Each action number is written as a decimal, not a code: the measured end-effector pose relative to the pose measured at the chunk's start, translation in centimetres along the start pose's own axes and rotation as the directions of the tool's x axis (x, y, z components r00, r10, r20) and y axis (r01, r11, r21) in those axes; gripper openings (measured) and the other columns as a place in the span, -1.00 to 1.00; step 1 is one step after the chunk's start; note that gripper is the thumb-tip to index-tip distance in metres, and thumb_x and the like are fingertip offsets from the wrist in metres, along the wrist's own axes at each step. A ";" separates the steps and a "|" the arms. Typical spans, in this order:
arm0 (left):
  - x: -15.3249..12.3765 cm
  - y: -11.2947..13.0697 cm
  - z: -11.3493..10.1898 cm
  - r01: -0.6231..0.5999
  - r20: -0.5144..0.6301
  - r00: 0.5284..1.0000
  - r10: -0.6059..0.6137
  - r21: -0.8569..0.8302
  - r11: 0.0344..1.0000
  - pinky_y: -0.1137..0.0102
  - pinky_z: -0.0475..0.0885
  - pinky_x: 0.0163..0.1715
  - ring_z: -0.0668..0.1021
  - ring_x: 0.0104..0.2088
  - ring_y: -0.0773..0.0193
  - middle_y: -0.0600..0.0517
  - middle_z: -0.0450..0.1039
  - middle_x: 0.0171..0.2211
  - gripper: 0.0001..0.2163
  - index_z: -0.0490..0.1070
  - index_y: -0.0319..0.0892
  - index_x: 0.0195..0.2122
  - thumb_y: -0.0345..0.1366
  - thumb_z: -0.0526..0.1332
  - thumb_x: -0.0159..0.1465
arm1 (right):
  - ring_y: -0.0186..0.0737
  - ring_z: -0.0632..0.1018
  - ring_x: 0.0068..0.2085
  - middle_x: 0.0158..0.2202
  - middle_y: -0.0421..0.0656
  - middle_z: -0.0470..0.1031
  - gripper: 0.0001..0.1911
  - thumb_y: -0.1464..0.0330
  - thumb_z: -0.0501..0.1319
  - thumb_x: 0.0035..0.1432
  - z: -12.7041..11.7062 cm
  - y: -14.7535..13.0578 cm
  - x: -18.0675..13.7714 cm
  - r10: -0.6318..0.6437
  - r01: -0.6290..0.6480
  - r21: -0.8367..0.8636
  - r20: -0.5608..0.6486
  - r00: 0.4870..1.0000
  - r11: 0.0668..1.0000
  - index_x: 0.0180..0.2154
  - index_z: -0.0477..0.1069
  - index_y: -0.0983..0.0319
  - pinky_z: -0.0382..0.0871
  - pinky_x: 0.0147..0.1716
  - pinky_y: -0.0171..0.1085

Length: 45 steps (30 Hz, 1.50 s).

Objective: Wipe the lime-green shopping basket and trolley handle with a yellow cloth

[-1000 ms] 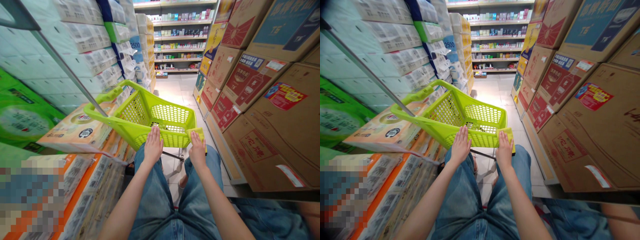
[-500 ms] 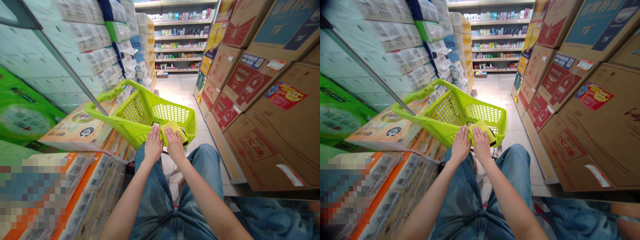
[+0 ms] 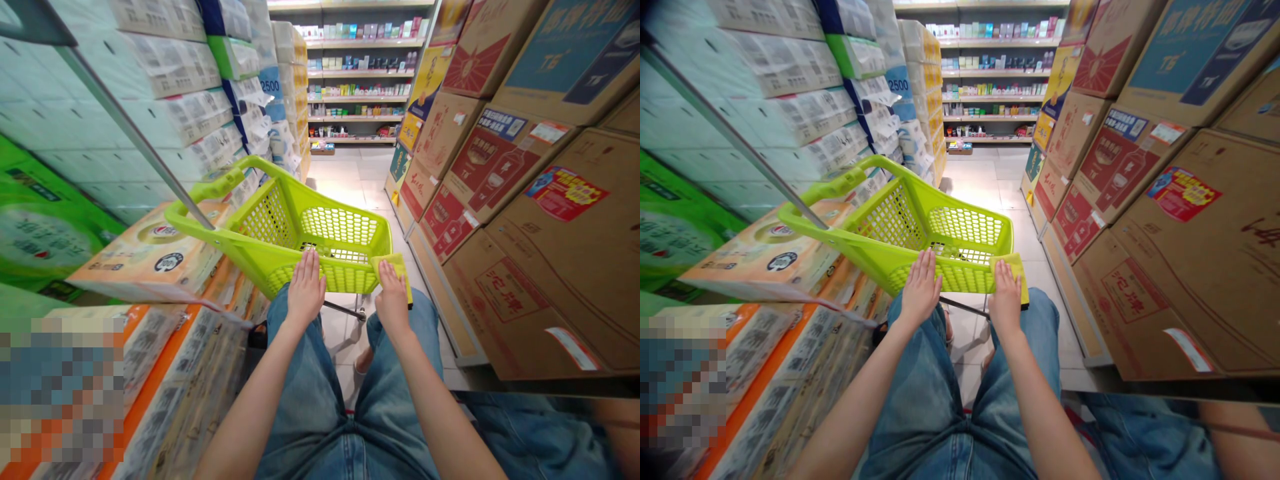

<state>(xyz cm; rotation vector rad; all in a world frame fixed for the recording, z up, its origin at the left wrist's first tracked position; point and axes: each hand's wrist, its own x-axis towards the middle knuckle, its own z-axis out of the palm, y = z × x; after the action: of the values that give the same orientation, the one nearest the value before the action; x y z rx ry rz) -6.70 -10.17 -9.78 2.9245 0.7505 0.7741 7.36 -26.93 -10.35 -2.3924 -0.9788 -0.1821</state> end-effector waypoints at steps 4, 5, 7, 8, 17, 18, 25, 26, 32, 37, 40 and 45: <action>0.0 -0.1 0.1 0.003 0.001 1.000 -0.003 -0.007 1.000 0.10 0.06 0.36 -0.03 0.44 0.10 -0.19 -0.07 0.43 -0.41 -0.24 -0.31 0.43 -0.28 -0.10 0.42 | -0.07 0.16 0.39 0.36 0.03 0.17 -0.22 0.68 -0.05 0.02 1.2 -6.7 1.6 -0.107 0.105 0.019 0.092 0.990 0.994 0.31 0.15 0.37 -0.09 0.37 0.07; 0.1 -0.1 0.0 0.005 0.003 1.000 -0.004 -0.013 1.000 0.09 0.06 0.36 -0.03 0.44 0.10 -0.19 -0.06 0.43 -0.41 -0.24 -0.30 0.43 -0.29 -0.10 0.41 | -0.09 0.16 0.39 0.37 0.01 0.16 -0.25 0.67 -0.05 0.05 1.6 -8.3 2.0 -0.151 0.147 0.040 0.114 0.982 0.988 0.31 0.16 0.34 -0.11 0.37 0.06; 0.0 -0.1 -0.1 0.006 0.015 1.000 -0.005 -0.023 1.000 0.09 0.06 0.36 -0.03 0.44 0.10 -0.19 -0.07 0.43 -0.40 -0.23 -0.29 0.43 -0.31 -0.08 0.39 | -0.11 0.15 0.39 0.37 0.03 0.14 -0.31 0.63 -0.05 0.13 2.3 -10.7 2.6 -0.210 0.201 0.079 0.141 0.967 0.976 0.31 0.16 0.36 -0.13 0.38 0.04; 0.0 -0.1 -0.1 0.005 0.022 1.000 -0.005 -0.024 1.000 0.09 0.06 0.36 -0.03 0.44 0.10 -0.19 -0.07 0.43 -0.39 -0.23 -0.29 0.43 -0.32 -0.08 0.39 | -0.12 0.15 0.39 0.37 0.05 0.14 -0.33 0.62 -0.05 0.15 2.5 -11.3 2.7 -0.229 0.217 0.095 0.146 0.962 0.971 0.31 0.15 0.37 -0.14 0.38 0.03; -0.1 0.0 0.0 0.003 0.007 1.000 -0.003 0.026 1.000 0.11 0.05 0.37 -0.03 0.44 0.11 -0.16 -0.09 0.43 -0.40 -0.26 -0.30 0.43 -0.30 -0.10 0.41 | -0.22 0.13 0.40 0.37 -0.08 0.17 -0.13 0.71 -0.07 -0.03 0.7 -4.2 0.7 -0.231 0.226 0.067 0.077 0.970 0.972 0.34 0.10 0.26 -0.15 0.39 0.02; -0.1 0.1 0.0 0.005 0.008 1.000 -0.005 0.028 1.000 0.11 0.05 0.37 -0.04 0.44 0.11 -0.16 -0.09 0.44 -0.40 -0.26 -0.30 0.43 -0.30 -0.10 0.41 | -0.22 0.13 0.40 0.37 -0.07 0.17 -0.13 0.71 -0.07 -0.05 0.4 -2.8 0.4 -0.201 0.197 0.058 0.068 0.977 0.979 0.34 0.10 0.28 -0.13 0.39 0.03; 0.0 0.0 0.0 0.004 0.014 1.000 -0.004 0.022 1.000 0.11 0.04 0.37 -0.04 0.44 0.10 -0.16 -0.09 0.43 -0.41 -0.24 -0.31 0.43 -0.30 -0.09 0.41 | -0.19 0.15 0.39 0.36 -0.05 0.20 -0.13 0.69 -0.06 -0.09 -0.5 2.4 -0.2 -0.027 0.025 0.140 0.014 1.000 0.990 0.31 0.16 0.29 -0.06 0.38 0.06; 0.0 0.0 0.0 0.001 0.011 1.000 -0.001 0.019 1.000 0.11 0.04 0.37 -0.04 0.44 0.10 -0.17 -0.09 0.43 -0.40 -0.25 -0.31 0.43 -0.30 -0.10 0.41 | -0.17 0.15 0.39 0.36 -0.03 0.20 -0.14 0.69 -0.06 -0.09 -0.4 1.8 -0.2 -0.009 0.008 0.140 0.007 1.000 0.990 0.31 0.16 0.31 -0.06 0.38 0.06; 0.0 -0.1 0.0 0.004 0.012 1.000 -0.004 0.010 1.000 0.11 0.04 0.37 -0.04 0.44 0.11 -0.19 -0.07 0.43 -0.41 -0.22 -0.32 0.43 -0.30 -0.10 0.41 | -0.12 0.16 0.39 0.36 0.03 0.18 -0.21 0.69 -0.04 0.00 1.5 -7.1 1.7 -0.133 0.125 0.096 0.091 0.987 0.988 0.31 0.17 0.36 -0.10 0.38 0.03; 0.0 0.0 -0.4 0.010 0.047 0.999 -0.010 0.001 1.000 0.11 0.04 0.37 -0.02 0.43 0.10 -0.19 -0.06 0.43 -0.41 -0.16 -0.32 0.42 -0.33 -0.07 0.39 | -0.11 0.18 0.38 0.35 0.04 0.19 -0.33 0.62 -0.03 0.13 3.0 -11.4 3.0 -0.251 0.231 0.149 0.129 0.959 0.961 0.30 0.19 0.40 -0.13 0.39 0.00; -0.1 0.0 -0.4 0.010 0.031 0.999 -0.011 0.023 1.000 0.11 0.05 0.36 -0.01 0.43 0.10 -0.18 -0.05 0.42 -0.41 -0.17 -0.32 0.42 -0.30 -0.07 0.40 | -0.16 0.19 0.38 0.35 -0.02 0.21 -0.28 0.65 -0.05 0.09 2.7 -9.8 2.6 -0.320 0.298 0.184 0.104 0.942 0.937 0.30 0.18 0.35 -0.10 0.39 -0.01; -0.2 -0.1 0.0 0.000 0.017 1.000 -0.001 0.048 0.999 0.14 0.04 0.37 -0.04 0.44 0.12 -0.15 -0.08 0.43 -0.41 -0.21 -0.33 0.42 -0.30 -0.08 0.40 | -0.22 0.17 0.38 0.35 -0.10 0.21 -0.12 0.71 -0.07 -0.07 1.0 -3.6 1.1 -0.309 0.294 0.189 0.052 0.950 0.937 0.32 0.16 0.24 -0.07 0.38 0.01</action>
<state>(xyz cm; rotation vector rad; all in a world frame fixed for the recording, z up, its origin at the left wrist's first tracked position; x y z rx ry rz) -6.86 -10.16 -9.87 2.9694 0.7798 0.7411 5.65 -23.61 -9.28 -2.0909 -1.3415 -0.1039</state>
